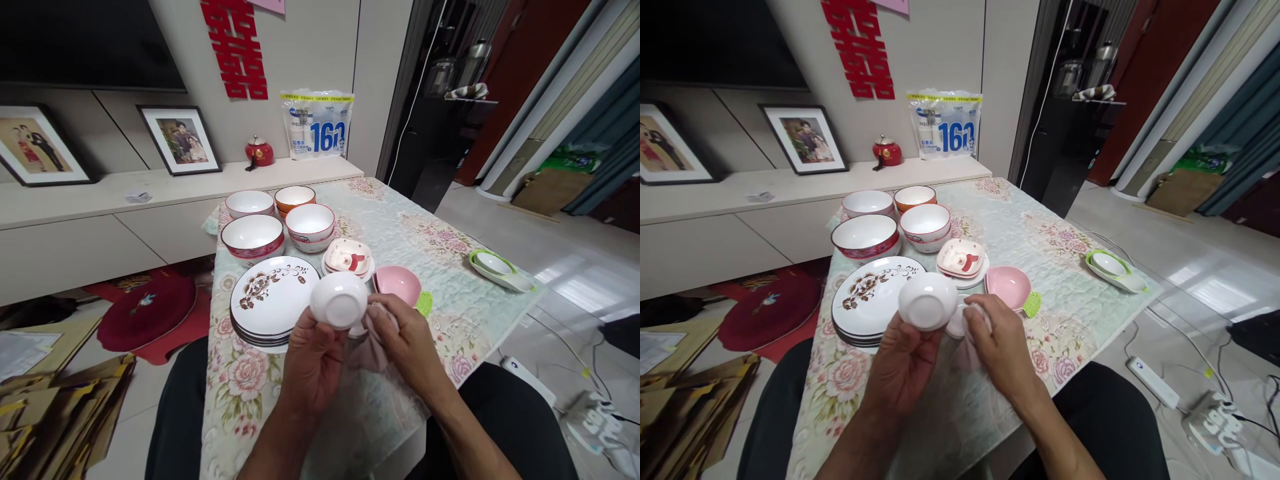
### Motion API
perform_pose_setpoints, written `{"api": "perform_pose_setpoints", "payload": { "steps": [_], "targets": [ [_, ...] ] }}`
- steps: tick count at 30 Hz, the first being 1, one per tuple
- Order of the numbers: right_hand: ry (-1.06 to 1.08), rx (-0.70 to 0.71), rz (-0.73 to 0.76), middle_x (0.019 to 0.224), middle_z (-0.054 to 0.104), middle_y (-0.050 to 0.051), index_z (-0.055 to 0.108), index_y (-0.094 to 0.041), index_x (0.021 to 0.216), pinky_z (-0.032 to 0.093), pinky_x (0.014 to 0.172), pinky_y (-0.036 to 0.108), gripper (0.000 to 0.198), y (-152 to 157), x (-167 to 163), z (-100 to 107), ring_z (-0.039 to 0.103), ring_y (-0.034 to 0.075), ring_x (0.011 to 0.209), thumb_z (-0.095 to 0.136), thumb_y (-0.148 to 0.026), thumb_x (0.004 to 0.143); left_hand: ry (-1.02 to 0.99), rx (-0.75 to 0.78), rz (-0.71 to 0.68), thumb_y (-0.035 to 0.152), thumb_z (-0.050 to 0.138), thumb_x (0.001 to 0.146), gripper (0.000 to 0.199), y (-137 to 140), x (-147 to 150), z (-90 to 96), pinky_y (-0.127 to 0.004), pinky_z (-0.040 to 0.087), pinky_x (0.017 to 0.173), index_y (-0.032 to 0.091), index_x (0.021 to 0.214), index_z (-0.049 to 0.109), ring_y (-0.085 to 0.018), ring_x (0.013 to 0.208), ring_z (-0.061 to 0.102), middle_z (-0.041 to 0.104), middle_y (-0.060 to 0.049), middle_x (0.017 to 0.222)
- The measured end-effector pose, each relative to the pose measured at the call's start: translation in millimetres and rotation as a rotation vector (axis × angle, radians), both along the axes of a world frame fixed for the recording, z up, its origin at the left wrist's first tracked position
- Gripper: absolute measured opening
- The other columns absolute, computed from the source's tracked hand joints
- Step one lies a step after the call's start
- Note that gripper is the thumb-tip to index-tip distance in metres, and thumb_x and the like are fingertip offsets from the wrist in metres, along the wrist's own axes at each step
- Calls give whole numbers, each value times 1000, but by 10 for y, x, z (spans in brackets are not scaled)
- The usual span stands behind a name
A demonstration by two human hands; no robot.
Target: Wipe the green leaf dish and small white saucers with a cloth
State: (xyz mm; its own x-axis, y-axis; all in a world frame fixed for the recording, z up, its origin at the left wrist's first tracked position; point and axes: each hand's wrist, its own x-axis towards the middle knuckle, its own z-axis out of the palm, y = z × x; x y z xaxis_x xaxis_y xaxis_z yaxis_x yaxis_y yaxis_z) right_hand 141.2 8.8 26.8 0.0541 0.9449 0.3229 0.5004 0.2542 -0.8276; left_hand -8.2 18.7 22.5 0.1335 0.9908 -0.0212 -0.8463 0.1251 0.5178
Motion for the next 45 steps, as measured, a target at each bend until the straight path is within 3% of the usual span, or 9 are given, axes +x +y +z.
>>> {"api": "perform_pose_setpoints", "payload": {
  "steps": [8, 14, 17, 22, 25, 31, 34, 38, 45],
  "targets": [
    [-359, -247, 487, 128, 58, 10, 57, -22, 127, 48, 100, 39, 42, -291, -207, 176, 55, 25, 118, 61, -11, 87, -23, 22, 48, 30, 94, 62, 39, 45, -77, 43, -23, 59, 89, 20, 97, 79, -16, 92, 75, 81, -7, 99],
    [-424, -288, 539, 137, 56, 6, 53, -28, 138, 50, 97, 35, 51, -295, 34, 328, 58, 23, 119, 68, -25, 90, 30, 13, -75, 27, 92, 65, 28, 3, 1, 2, -24, 59, 84, 20, 89, 79, -15, 87, 74, 81, -4, 96],
    [-390, -270, 520, 131, 61, 3, 58, -32, 134, 49, 94, 31, 38, -267, 213, 378, 62, 21, 112, 61, -27, 96, 70, 3, -142, 28, 92, 65, 24, -36, 48, -39, -28, 57, 80, 21, 84, 79, -16, 82, 72, 80, -2, 89],
    [-219, -279, 314, 94, 71, 3, 73, -25, 105, 47, 80, 29, 26, -172, 508, 304, 64, 18, 87, 49, -35, 102, 156, -15, -177, 32, 92, 64, 25, -54, 94, -129, -25, 51, 74, 21, 81, 77, -12, 73, 64, 75, 0, 79],
    [89, -292, 171, 85, 67, 3, 72, -22, 108, 44, 70, 28, 31, -95, 651, 191, 58, 17, 77, 52, -45, 100, 230, -10, -254, 33, 91, 66, 25, -54, 100, -190, -21, 46, 67, 19, 80, 76, -10, 67, 58, 70, 1, 73],
    [542, -459, 291, 73, 60, -1, 74, -18, 93, 33, 60, 24, 32, -56, 651, 17, 47, 10, 63, 76, -48, 82, 370, 15, -390, 36, 86, 73, 25, -79, 79, -248, -18, 41, 61, 17, 79, 71, -8, 62, 54, 66, 2, 69],
    [609, -428, 296, 68, 57, -2, 73, -16, 83, 32, 59, 24, 34, -90, 635, 22, 45, 10, 62, 80, -49, 77, 465, 59, -391, 40, 82, 78, 31, -71, 59, -221, -24, 49, 73, 19, 99, 72, -14, 78, 65, 73, -3, 89],
    [552, -253, 83, 63, 52, -3, 72, -17, 82, 30, 54, 24, 31, -146, 873, 68, 40, 10, 57, 79, -47, 78, 655, 161, -365, 40, 78, 81, 48, -64, 60, -194, -37, 53, 89, 22, 123, 63, -24, 100, 68, 70, -12, 120],
    [-224, 165, -592, 72, 67, 3, 75, -21, 90, 48, 62, 33, 36, 10, 1804, 27, 59, 18, 63, 63, -55, 86, 1169, 424, -479, 21, 70, 76, 26, -171, 158, -219, -33, 52, 74, 17, 102, 72, -22, 82, 66, 74, -10, 94]
  ]
}}
